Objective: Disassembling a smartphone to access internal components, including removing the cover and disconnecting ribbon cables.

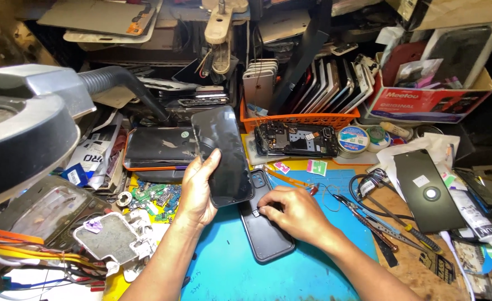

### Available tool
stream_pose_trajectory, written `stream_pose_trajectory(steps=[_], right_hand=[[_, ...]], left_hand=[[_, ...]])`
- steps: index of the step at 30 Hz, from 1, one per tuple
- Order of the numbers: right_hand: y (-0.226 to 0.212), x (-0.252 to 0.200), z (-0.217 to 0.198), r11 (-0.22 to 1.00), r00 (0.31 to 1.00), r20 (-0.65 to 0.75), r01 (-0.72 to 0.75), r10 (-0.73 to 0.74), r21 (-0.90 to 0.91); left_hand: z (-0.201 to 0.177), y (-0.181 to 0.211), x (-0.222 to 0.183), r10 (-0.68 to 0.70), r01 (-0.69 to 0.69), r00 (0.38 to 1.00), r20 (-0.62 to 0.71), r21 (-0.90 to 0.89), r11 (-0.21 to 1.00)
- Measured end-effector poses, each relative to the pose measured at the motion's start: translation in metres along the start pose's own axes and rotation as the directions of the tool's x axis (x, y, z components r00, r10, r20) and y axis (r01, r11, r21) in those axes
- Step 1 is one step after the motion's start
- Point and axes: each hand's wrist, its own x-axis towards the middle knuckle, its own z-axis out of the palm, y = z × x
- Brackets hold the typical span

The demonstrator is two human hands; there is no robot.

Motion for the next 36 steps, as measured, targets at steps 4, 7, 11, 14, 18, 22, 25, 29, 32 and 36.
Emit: stream_pose_trajectory(steps=[4, 7, 11, 14, 18, 22, 25, 29, 32, 36], right_hand=[[-0.003, -0.005, 0.002, 0.999, 0.999, -0.018, 0.038, -0.039, -0.012], [0.000, -0.006, 0.005, 0.994, 0.995, -0.035, 0.089, -0.091, -0.062], [-0.003, -0.012, 0.000, 0.991, 0.988, -0.076, 0.135, -0.135, -0.007], [-0.021, -0.034, -0.022, 0.957, 0.951, -0.111, 0.288, -0.289, -0.022], [-0.054, -0.099, -0.052, 0.876, 0.835, -0.282, 0.480, -0.473, -0.050], [-0.040, -0.184, -0.002, 0.918, 0.596, -0.701, 0.304, -0.391, -0.253], [0.003, -0.234, 0.039, 0.984, 0.422, -0.907, 0.156, 0.014, 0.087], [0.154, -0.315, 0.098, 0.960, 0.507, -0.827, -0.246, 0.244, 0.133], [0.241, -0.364, 0.128, 0.632, 0.150, -0.656, -0.489, 0.740, 0.601], [0.249, -0.367, 0.078, 0.398, -0.186, -0.459, -0.287, 0.869, 0.871]], left_hand=[[-0.002, -0.001, 0.001, -0.002, 0.002, 1.000, 0.020, 0.020, 1.000], [-0.007, -0.005, 0.005, 0.009, -0.009, 1.000, 0.015, 0.046, 0.999], [-0.005, -0.004, 0.004, -0.006, 0.005, 1.000, 0.017, 0.051, 0.999], [0.006, 0.001, -0.006, 0.020, -0.019, 1.000, -0.007, 0.100, 0.995], [0.001, -0.007, -0.001, 0.037, -0.032, 0.998, -0.048, 0.103, 0.994], [0.003, -0.007, -0.006, 0.056, -0.044, 0.997, -0.058, 0.187, 0.981], [0.001, -0.009, -0.006, 0.047, -0.023, 0.995, -0.086, 0.263, 0.965], [0.004, -0.012, -0.013, 0.088, -0.113, 0.991, 0.104, 0.265, 0.958], [0.005, -0.011, -0.019, 0.101, -0.140, 0.982, 0.157, 0.263, 0.954], [0.003, -0.009, -0.015, 0.116, -0.125, 0.992, 0.047, 0.316, 0.940]])
